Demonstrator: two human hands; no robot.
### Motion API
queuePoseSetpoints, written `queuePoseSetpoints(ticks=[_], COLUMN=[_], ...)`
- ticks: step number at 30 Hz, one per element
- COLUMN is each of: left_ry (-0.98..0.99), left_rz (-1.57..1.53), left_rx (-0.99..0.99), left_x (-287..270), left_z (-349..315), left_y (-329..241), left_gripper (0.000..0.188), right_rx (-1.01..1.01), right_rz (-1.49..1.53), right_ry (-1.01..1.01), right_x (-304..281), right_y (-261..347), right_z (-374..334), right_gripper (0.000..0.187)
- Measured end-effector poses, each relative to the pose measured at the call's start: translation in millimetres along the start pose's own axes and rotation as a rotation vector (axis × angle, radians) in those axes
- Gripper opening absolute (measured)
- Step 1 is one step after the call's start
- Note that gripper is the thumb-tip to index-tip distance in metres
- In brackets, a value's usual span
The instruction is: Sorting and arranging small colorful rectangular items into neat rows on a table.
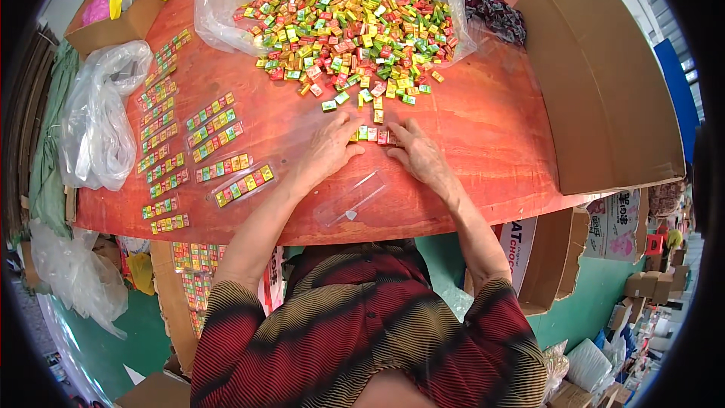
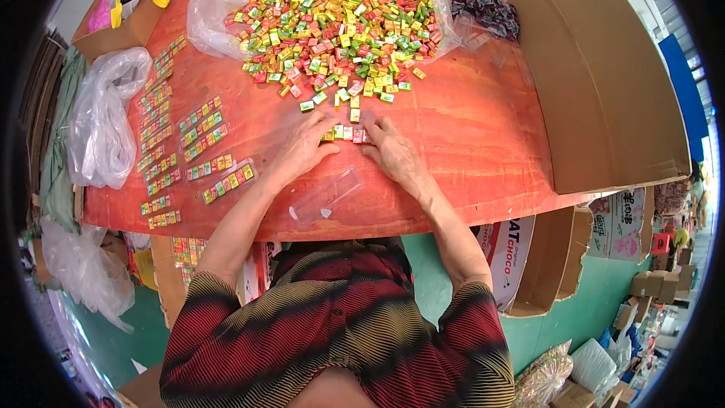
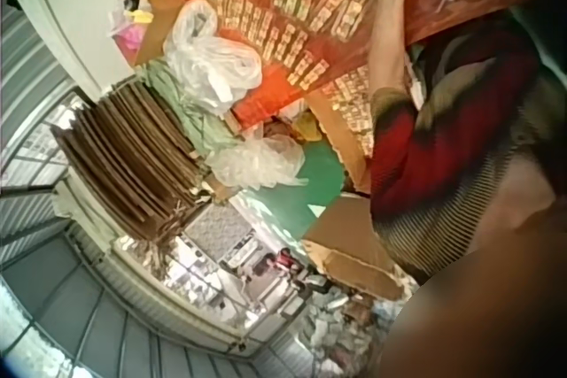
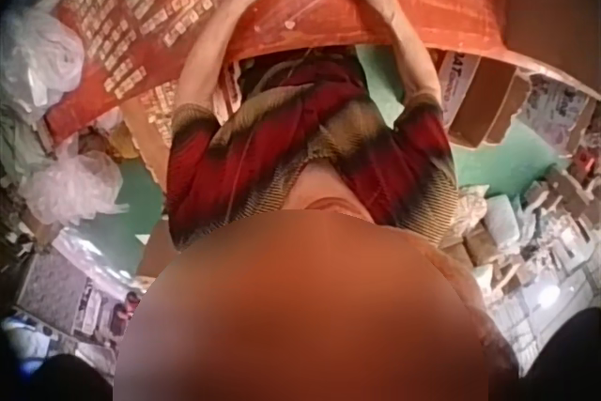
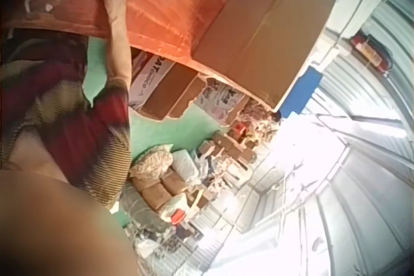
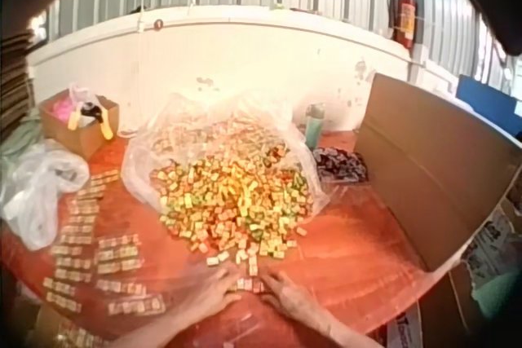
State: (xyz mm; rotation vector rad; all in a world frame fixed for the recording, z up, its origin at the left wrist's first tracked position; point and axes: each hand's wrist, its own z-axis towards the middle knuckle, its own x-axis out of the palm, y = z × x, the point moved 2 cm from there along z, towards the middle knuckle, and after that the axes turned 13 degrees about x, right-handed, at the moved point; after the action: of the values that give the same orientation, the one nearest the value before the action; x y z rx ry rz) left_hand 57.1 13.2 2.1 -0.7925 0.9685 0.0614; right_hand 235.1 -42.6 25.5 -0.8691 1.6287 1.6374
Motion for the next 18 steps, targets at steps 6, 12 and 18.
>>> queuePoseSetpoints(ticks=[6,12,18], left_ry=[-0.004,-0.13,-0.139], left_rz=[0.122,0.234,0.293], left_rx=[-0.045,-0.033,-0.005], left_x=[9.4,25.0,19.9], left_z=[8.5,4.3,2.5], left_y=[-9.6,-12.9,-17.6], left_gripper=[0.042,0.037,0.039], right_rx=[0.044,0.002,0.095], right_rz=[-0.016,-0.022,0.125], right_ry=[-0.014,-0.023,0.067], right_x=[9.0,13.3,-1.4], right_y=[-2.8,-6.6,-11.1], right_z=[4.2,3.9,-3.9], right_gripper=[0.037,0.041,0.054])
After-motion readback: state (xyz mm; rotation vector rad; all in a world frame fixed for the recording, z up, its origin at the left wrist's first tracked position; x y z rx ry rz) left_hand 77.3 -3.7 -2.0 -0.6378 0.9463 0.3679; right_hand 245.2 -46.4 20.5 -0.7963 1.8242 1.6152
